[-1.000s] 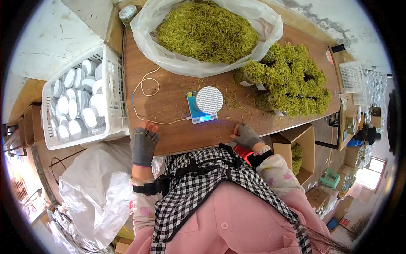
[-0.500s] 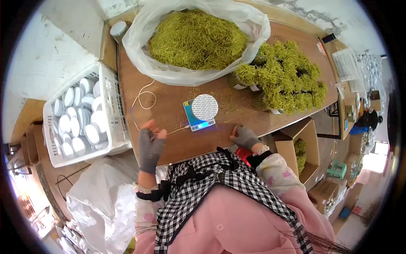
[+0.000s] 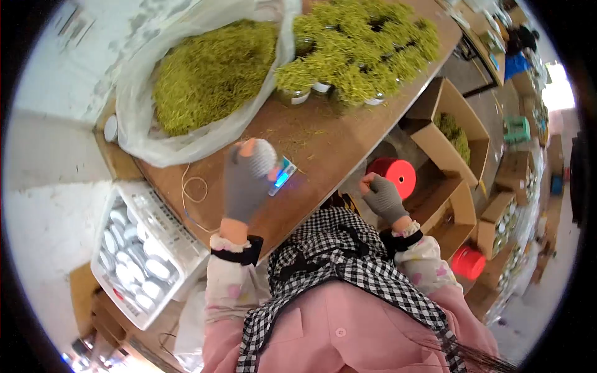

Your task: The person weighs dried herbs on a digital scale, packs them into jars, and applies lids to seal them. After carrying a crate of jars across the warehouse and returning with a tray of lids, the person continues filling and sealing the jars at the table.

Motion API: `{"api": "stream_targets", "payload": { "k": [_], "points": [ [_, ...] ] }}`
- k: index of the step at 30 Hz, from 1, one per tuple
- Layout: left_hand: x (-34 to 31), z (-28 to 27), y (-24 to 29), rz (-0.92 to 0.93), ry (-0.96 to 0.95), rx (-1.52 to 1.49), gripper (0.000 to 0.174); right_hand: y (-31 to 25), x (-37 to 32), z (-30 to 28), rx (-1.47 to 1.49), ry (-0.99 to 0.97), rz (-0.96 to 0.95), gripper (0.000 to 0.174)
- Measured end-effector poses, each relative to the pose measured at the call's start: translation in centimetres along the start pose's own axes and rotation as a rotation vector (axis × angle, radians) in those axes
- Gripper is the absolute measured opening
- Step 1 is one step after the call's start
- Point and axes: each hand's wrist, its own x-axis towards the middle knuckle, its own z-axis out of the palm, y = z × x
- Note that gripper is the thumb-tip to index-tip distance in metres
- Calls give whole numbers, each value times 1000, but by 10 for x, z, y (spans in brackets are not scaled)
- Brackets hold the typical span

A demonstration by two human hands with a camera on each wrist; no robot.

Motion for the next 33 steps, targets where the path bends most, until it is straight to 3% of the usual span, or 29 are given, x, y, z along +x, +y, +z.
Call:
{"api": "stream_targets", "payload": {
  "k": [2,4,6,8,10,11,12,13,14,15,16,18,20,21,23,24,26,28,30,31,33],
  "points": [
    [1,-10,13,-50,-9,-75,77,16,-18,-7,134,31,60,21],
    [-7,-30,39,-437,45,-1100,65,25,-25,-13,350,32,125,19],
    [-14,-30,50,-393,-17,-1168,61,26,-27,-21,399,45,58,19],
    [-22,-16,71,-441,-121,-1429,63,22,-28,-26,555,34,-28,19],
    [-28,-1,100,-400,-95,-1363,69,1,-30,-40,790,-91,36,34],
    [-31,9,109,-359,-139,-1337,71,8,-24,-31,766,-56,-86,40],
    [-33,20,123,-303,-140,-1266,74,-5,-30,-43,844,-138,-32,48],
    [-33,27,143,-221,-220,-1205,76,26,-9,-19,828,-193,-217,55],
    [-33,41,146,-136,-208,-1039,82,10,-20,-32,749,-135,-269,61],
    [-36,63,142,-68,-243,-1018,85,9,-21,-49,675,-275,-271,67],
    [-42,75,159,-49,-301,-975,85,14,-32,-55,683,-149,-230,67],
    [-50,104,196,21,-408,-938,84,27,-53,-58,746,-187,-70,78],
    [-57,130,215,-109,-505,-1024,80,57,-68,-63,696,-114,-13,84],
    [-61,139,222,-185,-540,-1058,79,46,-105,-97,720,-146,83,84],
    [-54,158,241,-376,-613,-1108,75,65,-111,-102,591,59,28,74],
    [-53,165,248,-357,-657,-1106,75,63,-134,-117,525,133,15,73],
    [-45,178,259,-620,-825,-1061,66,79,-146,-112,481,289,-37,71],
    [-45,197,260,-617,-899,-1029,57,80,-163,-111,526,355,23,67],
    [-39,216,250,-443,-1036,-1061,50,88,-165,-99,584,426,63,59],
    [-44,210,271,-324,-977,-896,44,92,-168,-97,686,471,60,57],
    [-41,230,266,-302,-1017,-848,41,100,-174,-93,778,524,74,55]
  ]
}}
